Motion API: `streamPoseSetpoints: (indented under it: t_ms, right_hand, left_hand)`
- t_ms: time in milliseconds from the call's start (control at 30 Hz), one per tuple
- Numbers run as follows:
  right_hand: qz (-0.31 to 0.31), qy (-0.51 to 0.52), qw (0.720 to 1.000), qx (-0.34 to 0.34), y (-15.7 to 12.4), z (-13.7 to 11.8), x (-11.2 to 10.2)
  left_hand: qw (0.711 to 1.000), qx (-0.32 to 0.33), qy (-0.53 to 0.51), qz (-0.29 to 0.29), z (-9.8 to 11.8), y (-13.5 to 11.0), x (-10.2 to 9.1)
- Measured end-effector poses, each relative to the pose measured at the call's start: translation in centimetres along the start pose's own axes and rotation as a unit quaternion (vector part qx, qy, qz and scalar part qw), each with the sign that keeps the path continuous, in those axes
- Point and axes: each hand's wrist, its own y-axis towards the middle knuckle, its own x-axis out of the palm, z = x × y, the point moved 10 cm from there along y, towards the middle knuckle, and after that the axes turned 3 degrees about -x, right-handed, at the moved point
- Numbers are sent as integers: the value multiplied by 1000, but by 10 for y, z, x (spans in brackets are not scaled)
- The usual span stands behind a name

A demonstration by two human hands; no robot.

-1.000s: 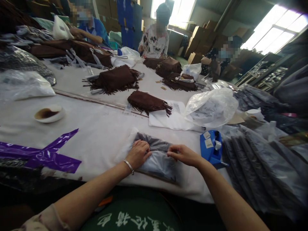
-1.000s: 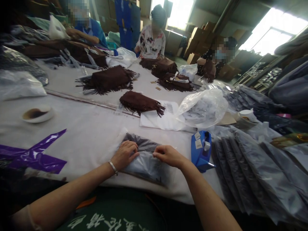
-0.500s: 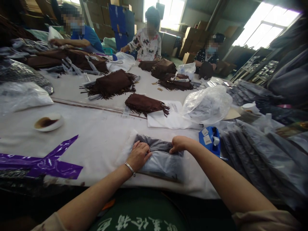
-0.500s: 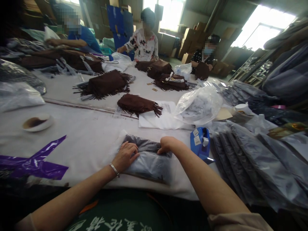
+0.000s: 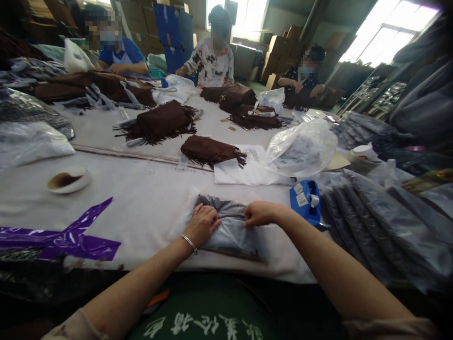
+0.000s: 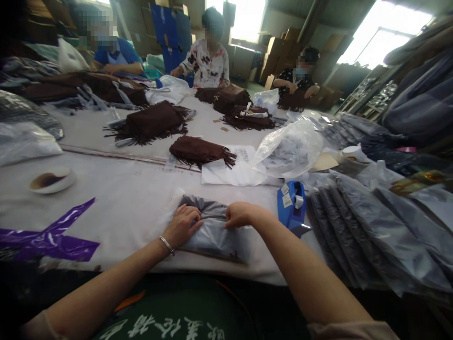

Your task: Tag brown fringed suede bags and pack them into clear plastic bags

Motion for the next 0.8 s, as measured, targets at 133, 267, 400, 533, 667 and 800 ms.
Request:
streamPoseSetpoints:
  t_ms: [133,267,400,533,667,800]
  right_hand:
    - [-45,-38,997,54,32,13,5]
    - [-10,-58,992,107,45,23,-6]
    - [103,-49,984,138,40,32,-34]
    - [233,-5,964,130,9,39,-55]
    - [335,91,936,48,-30,19,-32]
    - [411,513,742,-133,-58,-7,30]
  left_hand:
    - [1000,-3,3,-6,-1,1,2]
    - [1000,-6,10,-10,-2,2,3]
    - [1000,-7,14,-7,-1,2,2]
    - [1000,-7,15,4,0,0,-1]
    - [1000,-8,10,23,0,-1,-4]
    - [999,-18,-16,47,9,-6,-15]
